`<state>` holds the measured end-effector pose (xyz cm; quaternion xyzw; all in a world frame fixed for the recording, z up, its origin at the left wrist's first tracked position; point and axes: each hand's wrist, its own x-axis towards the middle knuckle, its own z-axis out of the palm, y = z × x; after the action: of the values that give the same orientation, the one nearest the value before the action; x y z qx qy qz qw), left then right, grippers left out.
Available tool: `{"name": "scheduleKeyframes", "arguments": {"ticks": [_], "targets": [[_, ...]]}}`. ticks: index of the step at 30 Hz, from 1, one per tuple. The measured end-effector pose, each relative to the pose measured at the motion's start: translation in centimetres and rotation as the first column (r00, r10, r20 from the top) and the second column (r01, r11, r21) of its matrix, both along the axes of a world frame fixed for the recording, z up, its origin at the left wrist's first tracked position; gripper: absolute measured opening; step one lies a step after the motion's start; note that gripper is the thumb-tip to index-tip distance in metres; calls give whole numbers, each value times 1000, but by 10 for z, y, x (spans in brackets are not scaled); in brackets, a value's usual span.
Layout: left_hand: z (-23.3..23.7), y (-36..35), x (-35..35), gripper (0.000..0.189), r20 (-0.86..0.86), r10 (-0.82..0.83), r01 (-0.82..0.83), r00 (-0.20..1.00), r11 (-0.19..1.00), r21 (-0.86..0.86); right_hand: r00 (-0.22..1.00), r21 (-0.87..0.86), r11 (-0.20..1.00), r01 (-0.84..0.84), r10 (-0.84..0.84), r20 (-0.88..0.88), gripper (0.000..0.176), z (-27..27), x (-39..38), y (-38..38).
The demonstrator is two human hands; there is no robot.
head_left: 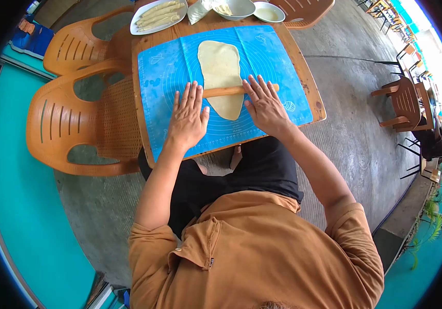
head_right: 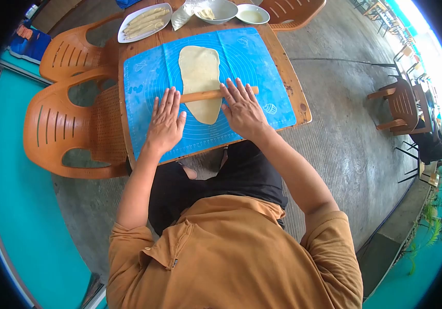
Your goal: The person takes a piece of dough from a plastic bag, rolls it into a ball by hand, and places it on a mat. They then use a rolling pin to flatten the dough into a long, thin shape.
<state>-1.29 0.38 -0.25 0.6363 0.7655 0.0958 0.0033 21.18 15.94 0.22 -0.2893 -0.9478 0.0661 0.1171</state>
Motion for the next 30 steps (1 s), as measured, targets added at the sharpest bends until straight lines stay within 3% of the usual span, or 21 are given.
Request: {"name": "scheduleKeyframes", "arguments": {"ticks": [3, 4, 5, 6, 7, 9, 10, 12, 15, 16, 17, 19, 23, 30], "targets": [[1, -9, 4, 65, 17, -26, 25, 1000, 998, 54, 999, -28, 999, -26, 25, -23, 59, 9, 7, -5], [7, -10, 4, 65, 16, -20, 19, 1000, 998, 57, 999, -85, 996, -9, 13, 45, 59, 18, 6, 0], [13, -7, 0, 65, 66, -7, 9, 998, 999, -31, 994, -137, 990, 13, 2, 107, 58, 24, 2, 7], [21, -1, -3, 65, 115, 10, 4, 993, 993, -119, 998, -87, 996, 19, -14, 59, 57, 22, -3, 15], [22, 7, -8, 65, 109, 13, 0, 994, 993, -117, 998, -85, 996, 16, -11, 54, 57, 20, -11, 23], [20, 37, -20, 65, 3, 40, -40, 999, 987, 156, 989, 28, 999, 43, -39, -141, 58, 13, -33, 41], [20, 53, -27, 65, 7, 42, -43, 999, 988, 146, 990, 19, 999, 41, -38, -136, 58, 10, -44, 49], [16, 80, -42, 68, 45, 169, -174, 985, 940, 292, 981, 59, 989, 137, -127, -149, 61, -1, -59, 57], [-18, 92, -48, 71, -55, 258, -238, 964, 941, 240, 976, -97, 971, 216, -217, 1, 63, -13, -63, 54], [-21, 92, -48, 72, 170, 298, -306, 939, 952, 27, 980, -22, 980, 197, -198, -36, 63, -17, -62, 53], [-25, 89, -48, 72, 177, 301, -308, 937, 951, 14, 980, -30, 980, 195, -196, -25, 63, -20, -60, 52], [-28, 82, -44, 71, 98, 242, -253, 965, 960, 123, 981, -25, 981, 194, -194, 0, 62, -18, -54, 47], [-34, 68, -36, 67, 32, 212, -214, 977, 960, 180, 983, 18, 983, 182, -181, -39, 61, -18, -45, 33], [-27, 40, -13, 64, -10, 199, -195, 980, 969, 155, 988, 47, 990, 135, -131, -83, 58, -16, -23, 11]]}}
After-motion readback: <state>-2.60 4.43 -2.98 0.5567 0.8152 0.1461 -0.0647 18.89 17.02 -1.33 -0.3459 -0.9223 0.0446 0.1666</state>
